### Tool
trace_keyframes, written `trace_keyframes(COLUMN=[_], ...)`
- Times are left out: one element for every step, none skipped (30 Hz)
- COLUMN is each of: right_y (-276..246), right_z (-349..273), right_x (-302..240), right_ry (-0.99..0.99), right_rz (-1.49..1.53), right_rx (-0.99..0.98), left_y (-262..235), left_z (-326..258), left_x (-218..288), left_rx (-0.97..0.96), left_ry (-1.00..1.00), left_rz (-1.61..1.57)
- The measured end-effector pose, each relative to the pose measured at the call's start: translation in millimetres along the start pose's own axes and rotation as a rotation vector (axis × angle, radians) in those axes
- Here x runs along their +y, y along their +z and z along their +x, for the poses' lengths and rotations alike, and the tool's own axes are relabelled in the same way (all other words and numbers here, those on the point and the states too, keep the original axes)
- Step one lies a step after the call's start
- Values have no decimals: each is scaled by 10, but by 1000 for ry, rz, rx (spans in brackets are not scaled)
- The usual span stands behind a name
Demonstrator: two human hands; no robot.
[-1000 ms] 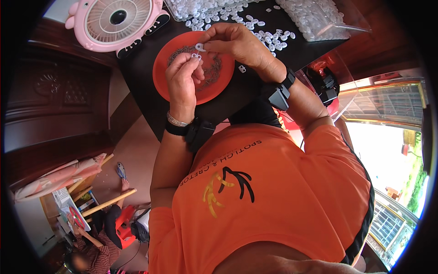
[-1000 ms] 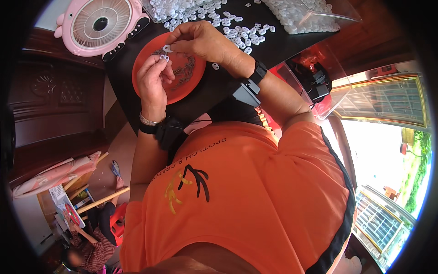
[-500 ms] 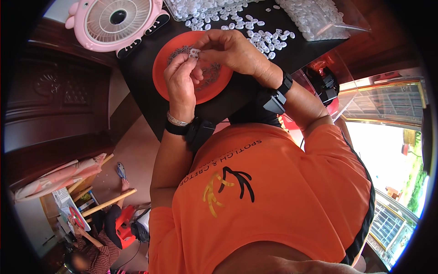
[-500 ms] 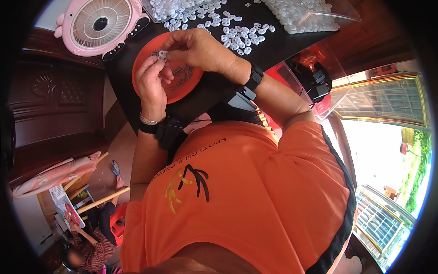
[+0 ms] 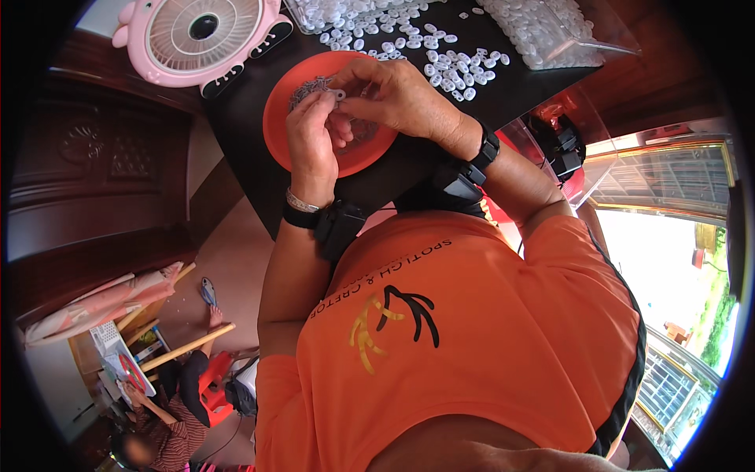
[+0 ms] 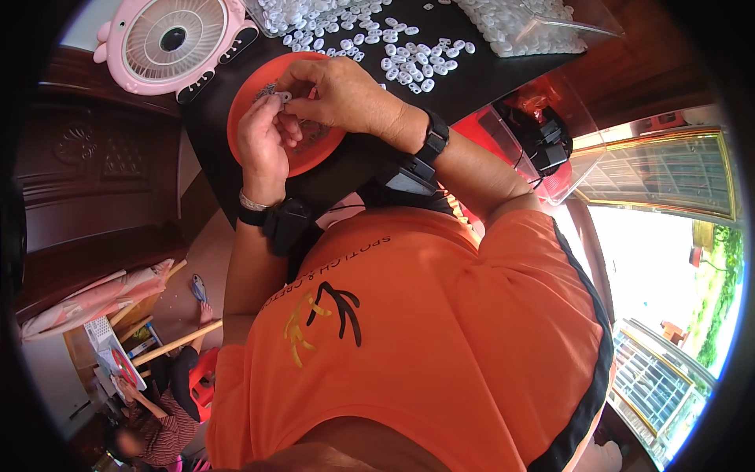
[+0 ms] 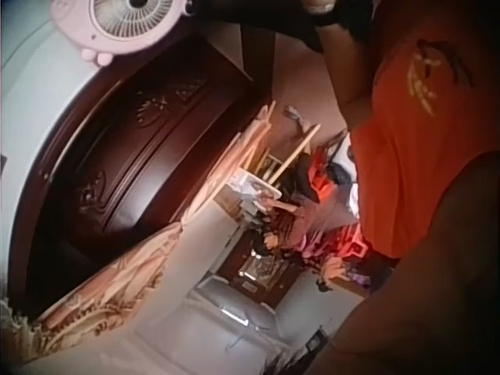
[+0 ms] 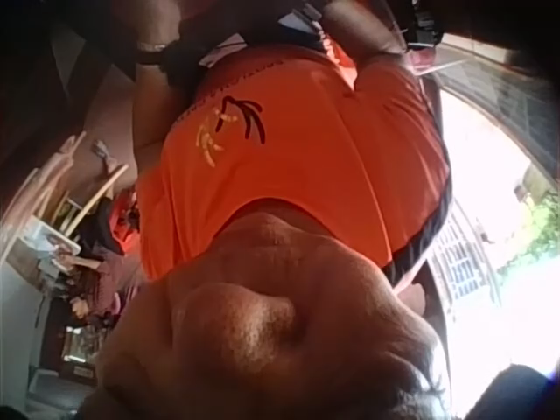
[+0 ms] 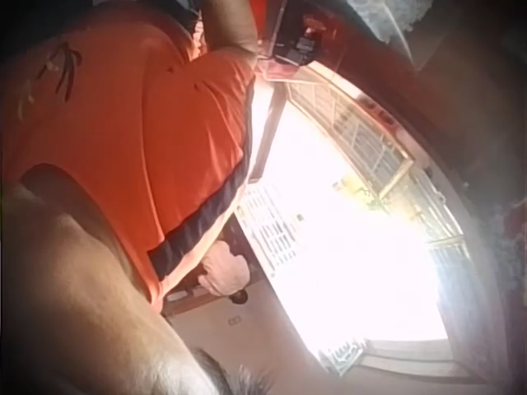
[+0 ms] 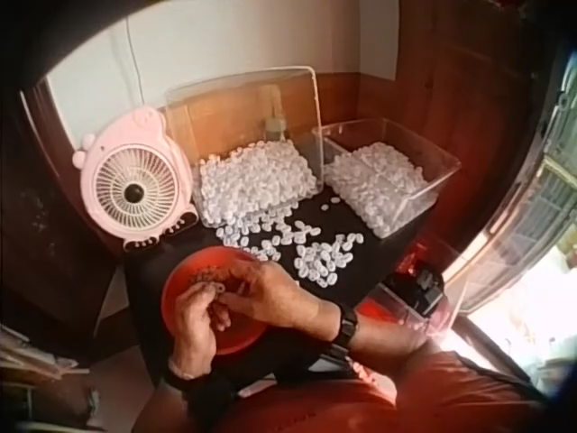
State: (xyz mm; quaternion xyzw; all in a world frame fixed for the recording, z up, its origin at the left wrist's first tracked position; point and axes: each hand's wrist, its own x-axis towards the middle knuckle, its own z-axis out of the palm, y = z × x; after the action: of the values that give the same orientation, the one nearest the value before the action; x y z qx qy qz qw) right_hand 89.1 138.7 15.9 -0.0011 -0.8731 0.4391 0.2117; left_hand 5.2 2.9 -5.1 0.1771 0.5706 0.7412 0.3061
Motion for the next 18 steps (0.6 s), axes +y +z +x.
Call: trace_keyframes(right_y=[14, 26, 36, 52, 67, 93, 134, 153, 160, 166, 171, 173, 175, 176, 171, 165, 160, 156], right_z=[0, 3, 1, -7, -5, 3, 9, 9, 11, 12, 14, 12, 11, 9, 4, -3, -7, -9], right_x=[12, 17, 4, -23, -38, -29, -5, 8, 7, 4, 1, 6, 12, 15, 16, 14, 14, 11], right_ry=[-2, -3, -3, -31, -59, -58, -110, -163, -164, -176, -189, -188, -197, -205, -204, -184, -164, -163], right_rz=[0, 1, 1, -41, -83, -84, -192, -300, -300, -298, -296, -295, -270, -245, -245, -206, -166, -166], right_rx=[10, 21, 21, 52, 82, 84, 126, 167, 167, 173, 179, 179, 174, 169, 170, 155, 141, 141], left_y=[13, 24, 34, 43, 48, 57, 65, 73, 71, 67, 63, 57, 49, 43, 49, 57, 61, 57], left_z=[-9, -15, -14, -10, -5, -3, 0, 1, -1, -3, -3, -1, 4, 6, 4, -3, -9, -13], left_x=[0, 2, 1, 1, -1, 0, 1, 3, 3, 2, 2, -4, -9, -14, -13, -9, -8, -9], left_rx=[19, 38, 37, 51, 66, 63, 63, 63, 63, 62, 60, 61, 70, 80, 79, 76, 74, 74], left_ry=[11, 23, 22, 26, 29, 28, 30, 31, 32, 38, 44, 43, 40, 38, 37, 43, 48, 48], left_rz=[11, 22, 22, 17, 12, 13, 7, 1, 2, -60, -121, -121, -138, -156, -156, -155, -155, -155])
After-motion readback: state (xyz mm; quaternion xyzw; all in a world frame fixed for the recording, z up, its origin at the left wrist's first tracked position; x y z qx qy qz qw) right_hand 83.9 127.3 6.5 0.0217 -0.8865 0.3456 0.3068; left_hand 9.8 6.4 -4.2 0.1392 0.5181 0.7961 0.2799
